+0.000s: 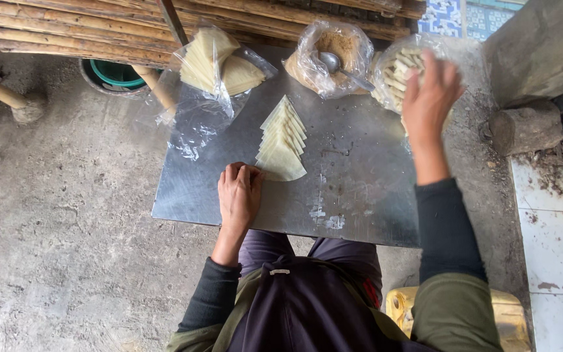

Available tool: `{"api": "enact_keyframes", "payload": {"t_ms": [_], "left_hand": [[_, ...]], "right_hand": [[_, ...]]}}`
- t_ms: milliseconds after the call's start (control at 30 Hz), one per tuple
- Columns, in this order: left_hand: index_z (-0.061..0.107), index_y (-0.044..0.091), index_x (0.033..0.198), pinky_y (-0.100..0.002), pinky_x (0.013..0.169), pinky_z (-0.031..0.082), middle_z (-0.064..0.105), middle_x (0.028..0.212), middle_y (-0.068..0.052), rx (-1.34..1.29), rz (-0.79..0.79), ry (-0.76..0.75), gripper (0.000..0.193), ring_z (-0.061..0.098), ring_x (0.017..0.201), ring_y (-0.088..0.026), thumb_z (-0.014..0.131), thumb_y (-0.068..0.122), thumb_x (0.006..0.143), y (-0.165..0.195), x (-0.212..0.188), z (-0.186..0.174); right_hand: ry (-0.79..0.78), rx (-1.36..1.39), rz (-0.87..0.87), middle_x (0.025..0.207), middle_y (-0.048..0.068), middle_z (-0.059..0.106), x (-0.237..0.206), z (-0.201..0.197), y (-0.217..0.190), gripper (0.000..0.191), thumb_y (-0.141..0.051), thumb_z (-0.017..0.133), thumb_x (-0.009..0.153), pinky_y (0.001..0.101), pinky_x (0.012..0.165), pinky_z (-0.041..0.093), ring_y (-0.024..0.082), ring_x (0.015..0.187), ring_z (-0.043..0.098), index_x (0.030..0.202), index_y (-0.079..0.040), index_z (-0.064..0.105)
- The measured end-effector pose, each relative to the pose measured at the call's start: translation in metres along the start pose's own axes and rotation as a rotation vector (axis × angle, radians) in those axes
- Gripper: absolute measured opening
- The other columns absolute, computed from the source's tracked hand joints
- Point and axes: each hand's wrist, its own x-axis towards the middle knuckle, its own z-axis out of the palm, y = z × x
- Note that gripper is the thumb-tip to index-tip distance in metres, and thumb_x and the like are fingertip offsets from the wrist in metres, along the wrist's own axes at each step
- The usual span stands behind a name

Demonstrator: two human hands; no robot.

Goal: The person folds triangular wrappers, places a spoonful of grainy filling into each, and folds them into sealed packets. The finished packets are stacked on the metal table.

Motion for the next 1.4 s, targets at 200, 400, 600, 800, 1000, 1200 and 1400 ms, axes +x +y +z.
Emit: {"api": "enact_keyframes", "payload": {"t_ms": [200, 400, 600, 800, 1000, 1200, 1400], "left_hand": [[0.065, 0.006, 0.099, -0.046, 0.086, 0.045, 0.063, 0.105, -0.011, 0.03, -0.04, -0.044, 0.016, 0.06, 0.098, -0.033, 0.071, 0.019, 0.094, -0.002, 0.002, 0.013], [0.068, 0.007, 0.11, -0.044, 0.091, 0.047, 0.063, 0.113, -0.013, -0.005, -0.018, 0.016, 0.014, 0.059, 0.101, -0.034, 0.062, 0.011, 0.099, -0.008, -0.007, 0.008], [0.072, 0.015, 0.124, -0.044, 0.092, 0.046, 0.063, 0.119, -0.01, 0.056, 0.03, -0.036, 0.038, 0.058, 0.104, -0.032, 0.058, 0.002, 0.091, -0.001, -0.007, 0.0], [0.072, 0.013, 0.124, -0.044, 0.094, 0.046, 0.061, 0.12, -0.009, 0.091, 0.019, -0.067, 0.037, 0.058, 0.106, -0.03, 0.059, 0.003, 0.091, 0.002, -0.005, -0.002], [0.073, 0.013, 0.122, -0.044, 0.091, 0.046, 0.061, 0.119, -0.009, 0.116, 0.027, -0.056, 0.032, 0.058, 0.104, -0.03, 0.059, 0.006, 0.094, 0.002, -0.006, 0.001], [0.074, 0.014, 0.12, -0.043, 0.09, 0.045, 0.061, 0.117, -0.008, 0.091, 0.008, -0.047, 0.023, 0.058, 0.103, -0.029, 0.062, 0.016, 0.1, 0.002, -0.003, 0.001], [0.072, 0.006, 0.114, -0.037, 0.079, 0.055, 0.066, 0.109, -0.013, -0.154, 0.011, 0.001, 0.018, 0.066, 0.092, -0.024, 0.064, 0.015, 0.101, 0.008, -0.002, 0.003]], "right_hand": [[-0.337, 0.508, -0.212, 0.105, 0.009, 0.067, -0.113, -0.016, -0.136, 0.025, -0.021, 0.077, 0.091, 0.0464, 0.096, 0.045, 0.028, 0.102, 0.062, 0.114, -0.012, 0.071], [-0.407, 0.519, -0.509, 0.106, 0.011, 0.065, -0.134, -0.015, -0.202, 0.033, -0.018, 0.073, 0.088, 0.0414, 0.095, 0.051, 0.026, 0.099, 0.063, 0.116, -0.001, 0.067], [-0.432, 0.273, -0.716, 0.099, 0.011, 0.061, -0.124, -0.013, -0.211, 0.024, -0.009, 0.068, 0.087, 0.0374, 0.084, 0.055, 0.024, 0.092, 0.062, 0.109, 0.0, 0.063], [-0.462, 0.441, -0.516, 0.094, 0.011, 0.062, -0.13, 0.016, -0.205, 0.012, -0.006, 0.063, 0.094, 0.033, 0.075, 0.055, 0.02, 0.083, 0.062, 0.104, -0.002, 0.061], [-0.565, 1.197, 0.431, 0.086, 0.004, 0.064, -0.113, 0.047, -0.158, 0.009, -0.011, 0.058, 0.105, 0.0288, 0.067, 0.052, 0.014, 0.076, 0.059, 0.099, -0.006, 0.061], [-0.445, 1.534, 0.84, 0.086, 0.002, 0.064, -0.089, 0.034, -0.105, 0.011, -0.012, 0.06, 0.105, 0.0311, 0.068, 0.057, 0.012, 0.076, 0.06, 0.095, -0.008, 0.063], [-0.349, 0.924, 0.366, 0.099, 0.008, 0.065, -0.086, -0.012, -0.086, 0.004, -0.008, 0.061, 0.107, 0.0294, 0.076, 0.053, 0.015, 0.088, 0.061, 0.106, -0.005, 0.061]]}}
